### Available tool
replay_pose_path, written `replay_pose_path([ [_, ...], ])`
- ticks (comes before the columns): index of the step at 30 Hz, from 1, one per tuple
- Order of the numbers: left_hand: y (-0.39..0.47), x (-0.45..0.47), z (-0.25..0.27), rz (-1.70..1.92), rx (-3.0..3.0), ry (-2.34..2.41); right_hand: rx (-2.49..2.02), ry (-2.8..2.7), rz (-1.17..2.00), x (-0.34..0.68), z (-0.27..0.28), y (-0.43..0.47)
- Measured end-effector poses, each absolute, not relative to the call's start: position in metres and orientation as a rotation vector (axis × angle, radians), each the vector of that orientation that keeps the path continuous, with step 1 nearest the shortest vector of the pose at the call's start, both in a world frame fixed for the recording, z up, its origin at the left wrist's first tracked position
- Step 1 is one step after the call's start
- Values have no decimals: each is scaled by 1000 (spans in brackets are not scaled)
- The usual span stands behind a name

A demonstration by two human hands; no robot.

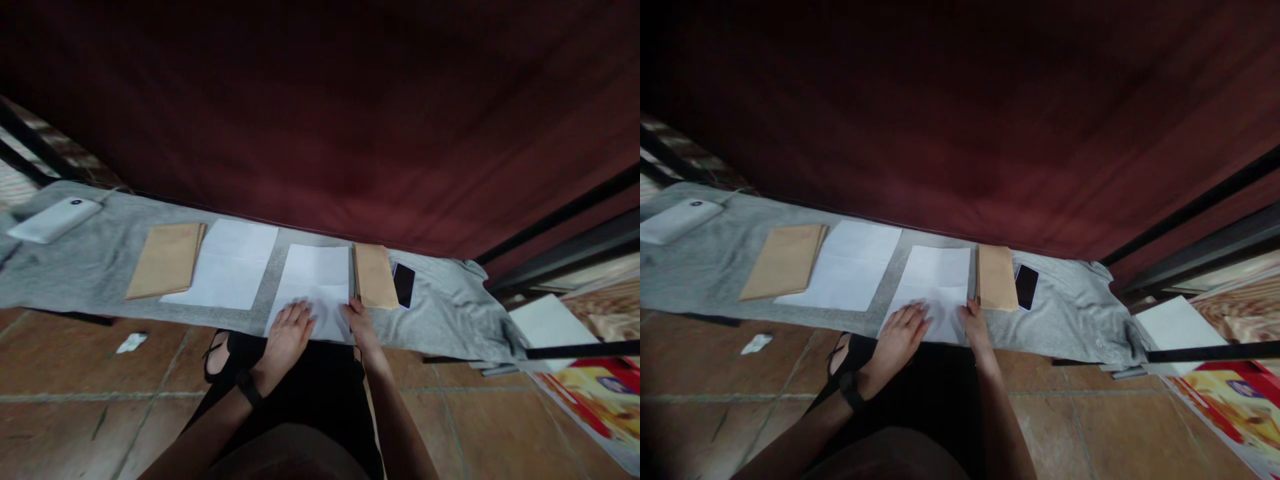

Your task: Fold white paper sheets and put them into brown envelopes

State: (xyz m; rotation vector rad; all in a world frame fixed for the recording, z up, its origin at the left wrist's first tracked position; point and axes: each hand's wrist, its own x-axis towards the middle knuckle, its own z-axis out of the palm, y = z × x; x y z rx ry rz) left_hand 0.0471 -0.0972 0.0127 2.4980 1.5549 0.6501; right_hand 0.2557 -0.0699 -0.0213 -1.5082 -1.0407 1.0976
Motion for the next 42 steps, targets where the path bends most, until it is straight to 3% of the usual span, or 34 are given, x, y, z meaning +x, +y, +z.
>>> replay_pose_path([
  [6,-84,17,-12,622,2436,1620,-1672,-1113,898,250,-28,-62],
  [12,-86,29,-14,618,2403,1643,-1736,-1452,350,226,-22,-76],
  [19,-69,53,-26,494,2591,1437,-1568,-1726,596,163,-29,-75],
  [31,-67,17,-35,619,2460,1742,-1794,-2067,-16,208,-41,-96],
  [42,-80,-2,-27,646,2397,1872,-1926,-1953,-84,238,-52,-127],
])
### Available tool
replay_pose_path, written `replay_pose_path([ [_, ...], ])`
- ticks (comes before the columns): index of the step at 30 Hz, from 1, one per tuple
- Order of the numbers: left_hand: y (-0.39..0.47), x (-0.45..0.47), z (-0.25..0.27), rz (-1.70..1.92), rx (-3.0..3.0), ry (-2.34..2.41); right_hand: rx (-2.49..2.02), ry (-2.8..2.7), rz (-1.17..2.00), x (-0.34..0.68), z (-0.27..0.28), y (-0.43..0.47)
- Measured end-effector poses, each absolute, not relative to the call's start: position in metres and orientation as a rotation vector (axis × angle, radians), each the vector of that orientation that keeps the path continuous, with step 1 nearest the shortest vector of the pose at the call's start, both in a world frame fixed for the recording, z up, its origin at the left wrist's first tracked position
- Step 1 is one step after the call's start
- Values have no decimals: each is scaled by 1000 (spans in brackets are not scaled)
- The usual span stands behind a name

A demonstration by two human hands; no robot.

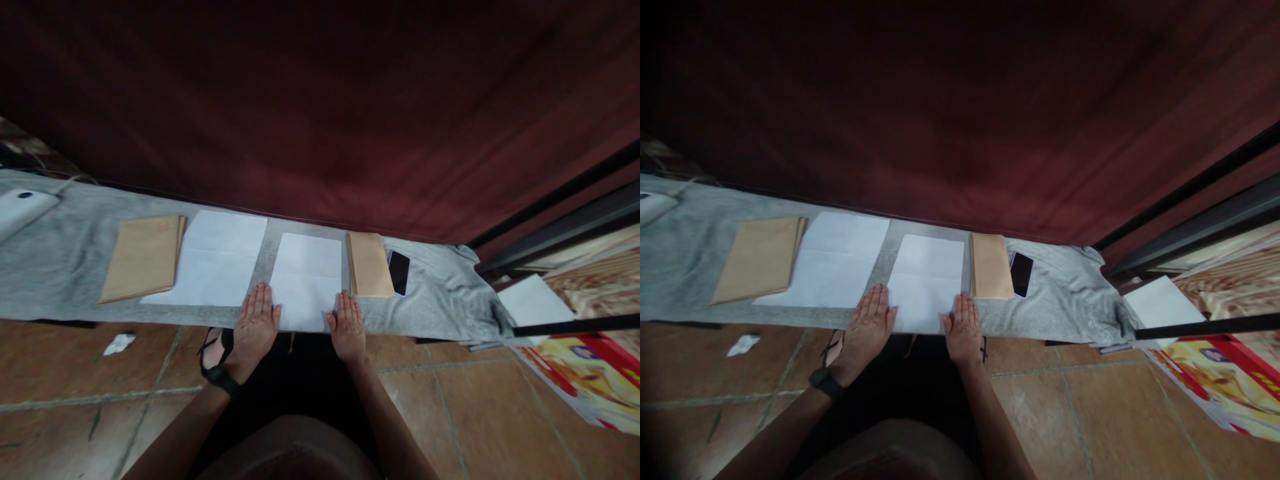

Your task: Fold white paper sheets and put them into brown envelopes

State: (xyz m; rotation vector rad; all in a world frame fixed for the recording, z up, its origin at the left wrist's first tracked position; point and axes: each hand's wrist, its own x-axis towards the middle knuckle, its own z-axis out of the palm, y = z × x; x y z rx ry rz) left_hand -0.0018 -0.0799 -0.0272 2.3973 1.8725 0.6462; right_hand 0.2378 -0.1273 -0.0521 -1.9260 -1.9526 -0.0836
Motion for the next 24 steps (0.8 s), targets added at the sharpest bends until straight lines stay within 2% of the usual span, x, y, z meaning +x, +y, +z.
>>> replay_pose_path([
  [7,-50,40,-12,578,2520,1586,-1795,-1956,95,218,-27,-88],
  [13,2,65,-26,390,2596,1460,-1735,-2047,269,189,-21,-26],
  [24,9,43,-43,435,2471,1831,-1928,-1952,-45,214,-50,-19],
])
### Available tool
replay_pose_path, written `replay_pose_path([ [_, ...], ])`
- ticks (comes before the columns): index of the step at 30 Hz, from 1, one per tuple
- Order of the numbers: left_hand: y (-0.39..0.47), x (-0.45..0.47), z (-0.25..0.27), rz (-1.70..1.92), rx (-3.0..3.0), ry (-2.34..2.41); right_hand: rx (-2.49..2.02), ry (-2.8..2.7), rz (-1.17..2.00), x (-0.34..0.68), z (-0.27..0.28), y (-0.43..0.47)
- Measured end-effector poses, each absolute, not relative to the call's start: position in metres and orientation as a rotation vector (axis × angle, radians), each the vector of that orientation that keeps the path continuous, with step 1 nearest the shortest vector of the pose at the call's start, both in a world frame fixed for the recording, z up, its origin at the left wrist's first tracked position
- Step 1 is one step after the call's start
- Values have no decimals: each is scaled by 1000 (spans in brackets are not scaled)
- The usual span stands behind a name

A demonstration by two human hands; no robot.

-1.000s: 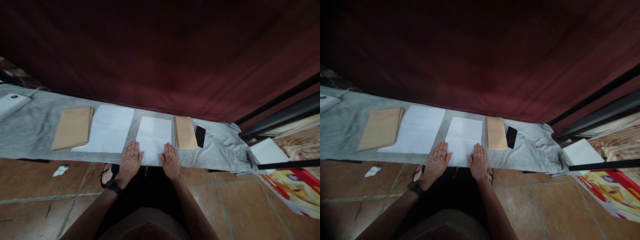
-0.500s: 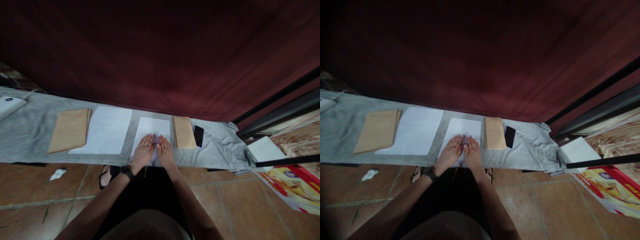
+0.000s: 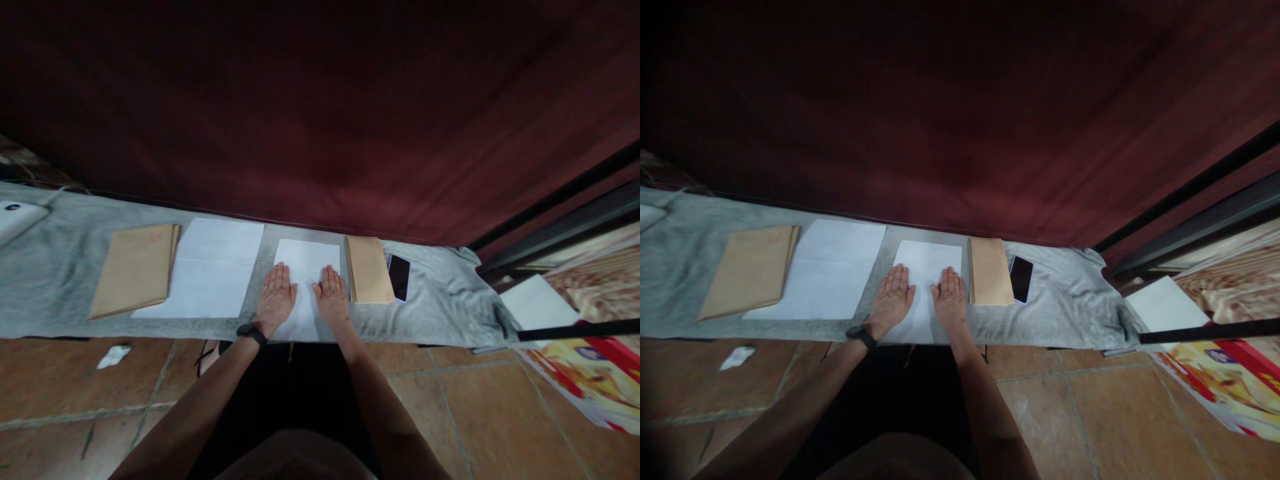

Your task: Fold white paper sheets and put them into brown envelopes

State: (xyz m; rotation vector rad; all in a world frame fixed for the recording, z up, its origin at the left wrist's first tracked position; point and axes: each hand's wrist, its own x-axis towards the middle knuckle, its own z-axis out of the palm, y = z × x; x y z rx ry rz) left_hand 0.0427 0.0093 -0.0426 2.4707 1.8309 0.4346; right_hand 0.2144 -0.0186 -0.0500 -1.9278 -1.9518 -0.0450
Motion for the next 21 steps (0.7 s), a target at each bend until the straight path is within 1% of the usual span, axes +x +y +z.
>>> replay_pose_path([
  [4,7,38,-40,426,2402,1940,-1999,-1882,-127,220,-54,-21],
  [7,10,41,-35,464,2352,2009,-2043,-1797,-113,218,-53,-17],
  [9,18,47,-30,507,2386,1944,-2023,-1782,-53,216,-48,-7],
  [14,57,73,-25,501,2556,1516,-1840,-1965,167,206,-32,34],
  [17,81,81,-30,446,2525,1486,-1859,-2026,234,204,-30,57],
  [21,101,75,-39,464,2486,1576,-1929,-2050,215,211,-37,73],
])
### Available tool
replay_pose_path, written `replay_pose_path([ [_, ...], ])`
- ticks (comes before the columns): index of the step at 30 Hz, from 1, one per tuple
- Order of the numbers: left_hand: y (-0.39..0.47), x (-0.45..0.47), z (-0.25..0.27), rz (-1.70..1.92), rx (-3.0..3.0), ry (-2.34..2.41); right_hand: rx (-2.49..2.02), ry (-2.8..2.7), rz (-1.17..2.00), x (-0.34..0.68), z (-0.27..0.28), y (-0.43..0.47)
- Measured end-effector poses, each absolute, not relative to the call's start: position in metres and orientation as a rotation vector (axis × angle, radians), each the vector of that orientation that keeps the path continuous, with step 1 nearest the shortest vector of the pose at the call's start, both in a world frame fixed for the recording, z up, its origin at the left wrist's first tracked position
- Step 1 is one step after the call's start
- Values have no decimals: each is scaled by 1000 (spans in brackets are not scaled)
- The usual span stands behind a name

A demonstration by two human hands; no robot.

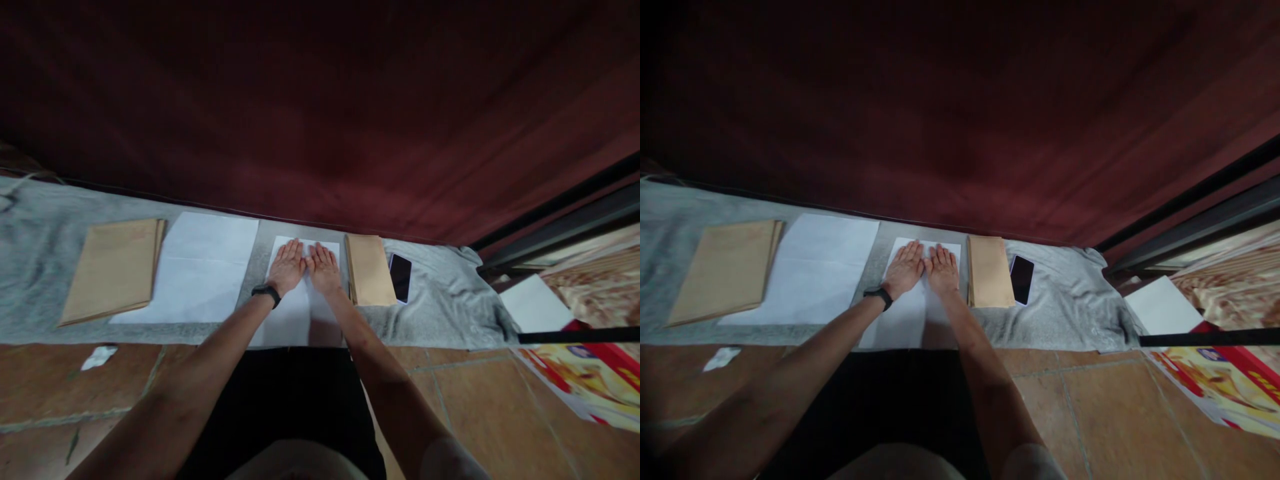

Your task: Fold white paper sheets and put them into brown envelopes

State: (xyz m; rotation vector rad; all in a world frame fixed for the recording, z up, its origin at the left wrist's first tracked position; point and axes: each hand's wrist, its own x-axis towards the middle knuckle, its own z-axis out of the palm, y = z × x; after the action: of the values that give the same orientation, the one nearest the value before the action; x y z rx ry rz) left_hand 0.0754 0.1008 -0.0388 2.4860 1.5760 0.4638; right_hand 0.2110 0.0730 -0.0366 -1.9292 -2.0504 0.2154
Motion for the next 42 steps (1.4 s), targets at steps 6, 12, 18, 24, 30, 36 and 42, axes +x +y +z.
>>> replay_pose_path([
  [6,109,61,-41,466,2390,1755,-2063,-1895,99,219,-44,82],
  [12,100,52,-38,522,2314,1872,-2127,-1753,80,218,-46,84],
  [18,41,19,-31,584,2298,1714,-2001,-1729,152,221,-36,70],
  [24,-48,-56,-32,580,2474,1227,-1695,-1863,355,245,-38,-25],
  [30,-69,-79,-20,434,2579,1172,-1634,-2087,305,271,-36,-127],
  [36,-59,-67,-19,486,2536,1223,-1577,-2220,246,275,-28,-144],
  [42,-77,-68,-7,600,2451,1151,-1559,-2127,405,282,-21,-140],
])
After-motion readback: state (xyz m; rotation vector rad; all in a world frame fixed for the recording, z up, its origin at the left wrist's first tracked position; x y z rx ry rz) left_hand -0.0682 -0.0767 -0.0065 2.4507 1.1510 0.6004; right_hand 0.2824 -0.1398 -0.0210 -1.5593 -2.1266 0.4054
